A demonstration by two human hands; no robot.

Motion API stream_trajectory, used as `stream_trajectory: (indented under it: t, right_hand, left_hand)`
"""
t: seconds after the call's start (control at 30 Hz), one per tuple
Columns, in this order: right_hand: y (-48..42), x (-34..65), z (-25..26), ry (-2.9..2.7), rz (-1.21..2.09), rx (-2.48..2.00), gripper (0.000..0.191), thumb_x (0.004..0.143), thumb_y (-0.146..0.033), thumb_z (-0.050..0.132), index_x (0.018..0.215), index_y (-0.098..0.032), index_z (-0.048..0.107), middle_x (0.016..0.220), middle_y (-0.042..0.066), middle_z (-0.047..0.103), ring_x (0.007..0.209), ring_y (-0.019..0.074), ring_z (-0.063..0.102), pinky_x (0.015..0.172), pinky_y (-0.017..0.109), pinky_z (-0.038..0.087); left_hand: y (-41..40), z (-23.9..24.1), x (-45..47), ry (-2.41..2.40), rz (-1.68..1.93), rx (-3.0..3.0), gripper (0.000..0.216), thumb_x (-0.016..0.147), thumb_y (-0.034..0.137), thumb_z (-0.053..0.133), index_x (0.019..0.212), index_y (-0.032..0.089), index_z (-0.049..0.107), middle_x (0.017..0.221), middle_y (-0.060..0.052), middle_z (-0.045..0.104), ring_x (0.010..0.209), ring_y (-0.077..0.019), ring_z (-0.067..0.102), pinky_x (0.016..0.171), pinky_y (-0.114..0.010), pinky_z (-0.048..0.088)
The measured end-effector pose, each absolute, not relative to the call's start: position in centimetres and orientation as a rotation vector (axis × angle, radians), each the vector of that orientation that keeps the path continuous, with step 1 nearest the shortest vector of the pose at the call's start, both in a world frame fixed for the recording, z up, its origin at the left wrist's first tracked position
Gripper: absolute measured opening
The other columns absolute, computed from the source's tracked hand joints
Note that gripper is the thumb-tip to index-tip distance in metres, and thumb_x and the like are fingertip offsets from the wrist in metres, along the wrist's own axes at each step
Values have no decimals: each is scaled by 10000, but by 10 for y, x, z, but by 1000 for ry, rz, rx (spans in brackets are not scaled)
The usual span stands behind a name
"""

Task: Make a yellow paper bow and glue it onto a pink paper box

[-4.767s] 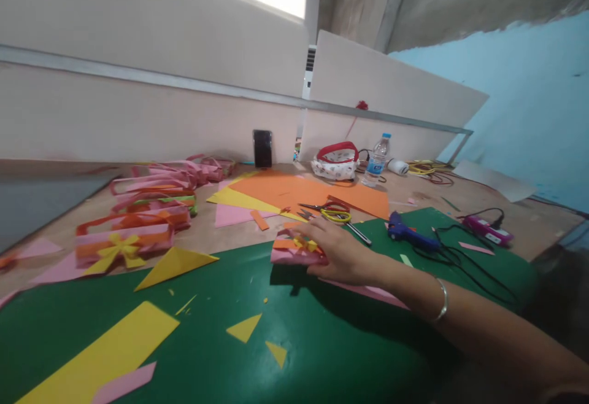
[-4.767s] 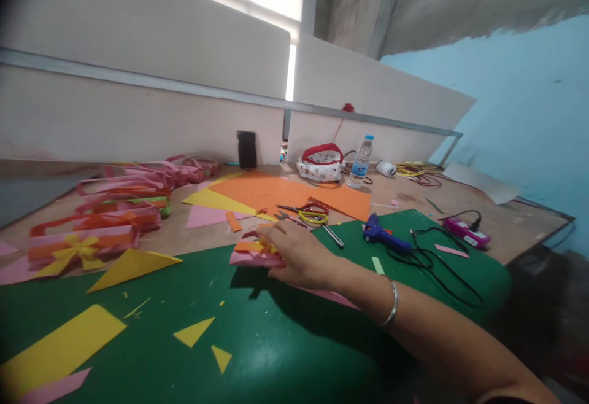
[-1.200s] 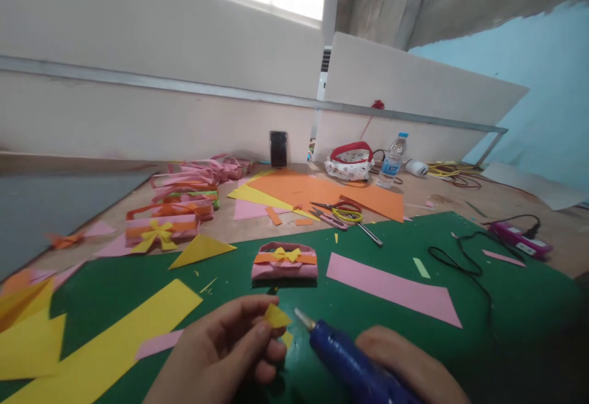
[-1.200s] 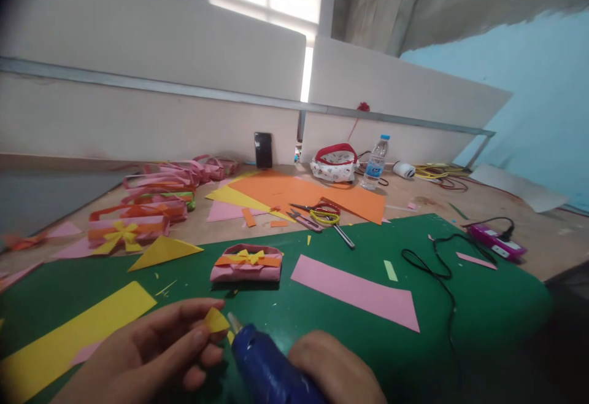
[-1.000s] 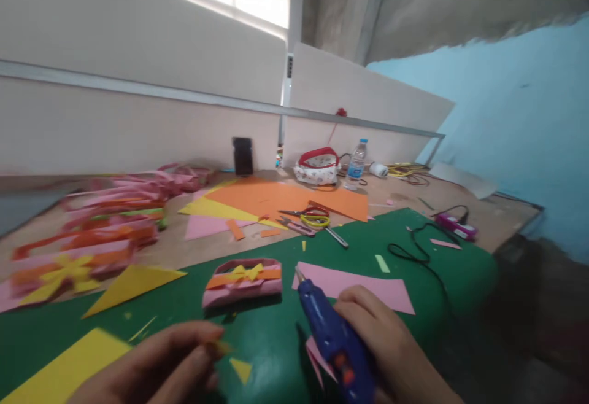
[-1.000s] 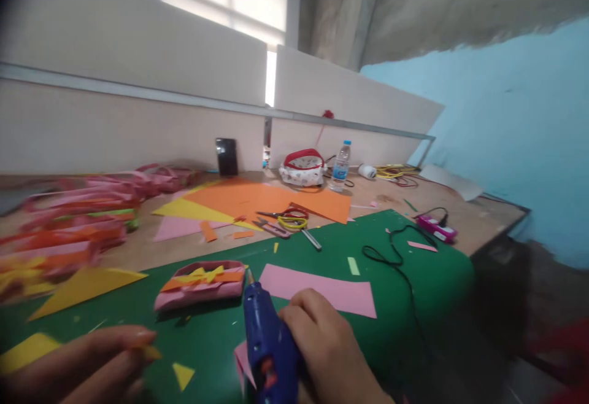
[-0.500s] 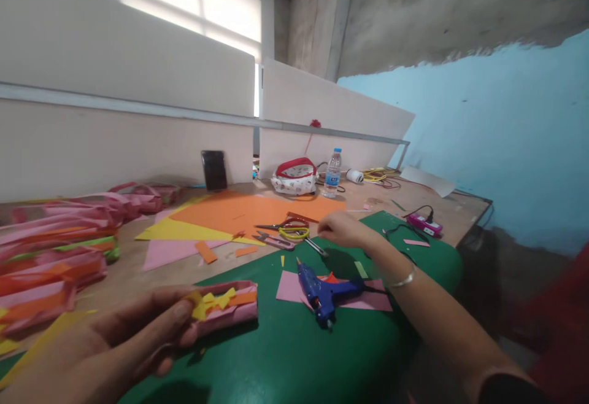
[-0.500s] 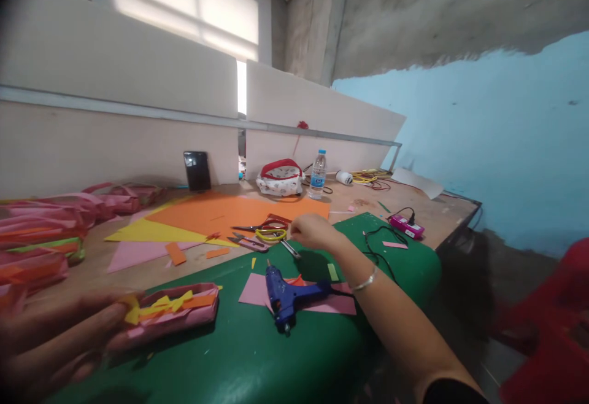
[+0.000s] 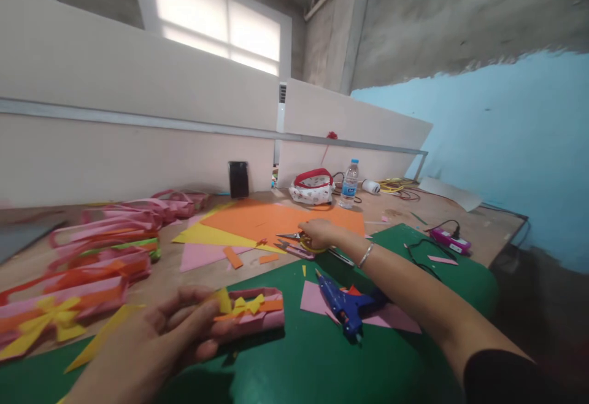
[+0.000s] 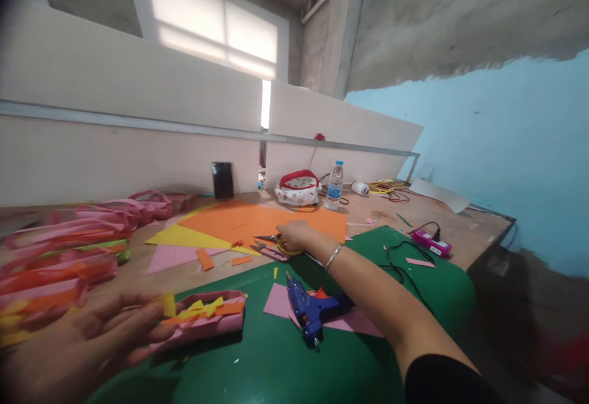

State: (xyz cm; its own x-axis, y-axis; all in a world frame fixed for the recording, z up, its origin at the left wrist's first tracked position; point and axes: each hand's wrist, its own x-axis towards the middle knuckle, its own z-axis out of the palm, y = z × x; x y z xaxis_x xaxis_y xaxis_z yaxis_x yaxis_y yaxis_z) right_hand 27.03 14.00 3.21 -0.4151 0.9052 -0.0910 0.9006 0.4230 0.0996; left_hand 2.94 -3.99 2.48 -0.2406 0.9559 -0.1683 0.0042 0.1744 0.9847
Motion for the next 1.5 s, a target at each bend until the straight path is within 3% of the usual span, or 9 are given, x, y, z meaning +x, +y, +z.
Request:
stream_trajectory:
  t: [0.17,0.23,0.37,0.47,0.77,0.87,1.0,1.17,1.5]
  right_hand:
    - [95,273,63,2679,84,1743,238,943,-235,453,1111,-112,569,977,106,632,874,211,602,742,347,490]
    - [62,272,75,2787,-7,1657,242,938,-203,437,1147,-141,541,902,57,638,784,163,591,687,271,468]
    - [-2,261,83,3077,-549,1353,202,881,-211,507,1072,-173,562,930,36,602,791,145,536,689,246,427]
    - [-25,247,76,3011,-682,1359,271,839,-301,584,1084,-185,583,925,38,586,787,153,506,680,253,408]
    - [-38,234,62,2912,-693,1440,355,841,-366,576,1162,-215,563,1043,75,557,941,213,513,819,333,408]
    - [-42,234,60,2893,-698,1460,378,838,-367,582,1194,-243,544,1032,65,547,934,209,522,810,326,415]
    - [-44,235,60,2886,-718,1465,377,847,-363,574,1207,-259,531,1035,59,546,947,207,524,821,325,416]
    - [-43,237,59,2890,-733,1459,365,864,-367,548,1209,-248,531,1030,65,548,935,208,526,821,333,419]
    - [-41,234,54,2890,-692,1430,256,861,-371,551,1056,-205,570,979,64,556,871,193,523,776,309,406]
  left_hand:
    - [-46,31,33,1299,1253,838,149,671,229,736,753,153,637,561,6,712,497,-76,630,496,-87,483]
    - [-48,34,35,1257,1268,806,83,717,191,710,748,140,652,592,-20,724,547,-100,669,521,-102,511]
    - [-51,40,39,1207,1308,693,126,727,38,662,790,144,640,581,-36,729,552,-126,699,543,-125,547]
    - [-50,37,40,1185,1350,682,184,706,7,660,821,144,619,556,-33,717,539,-140,699,534,-150,562]
    - [-49,25,40,1055,1381,719,227,631,69,712,804,162,597,592,-40,726,590,-211,722,582,-235,591]
    - [-50,25,40,1030,1355,728,240,611,117,743,811,152,614,690,-71,752,647,-230,729,610,-260,595]
    - [-50,25,39,1027,1287,788,203,639,172,742,816,136,650,734,-75,754,713,-225,730,622,-210,571]
    - [-51,28,41,1045,1274,750,166,628,158,747,760,157,647,681,-51,747,652,-176,725,575,-146,534]
    - [-53,28,43,1101,1331,774,150,648,163,730,764,155,634,682,-68,751,649,-189,727,583,-173,556]
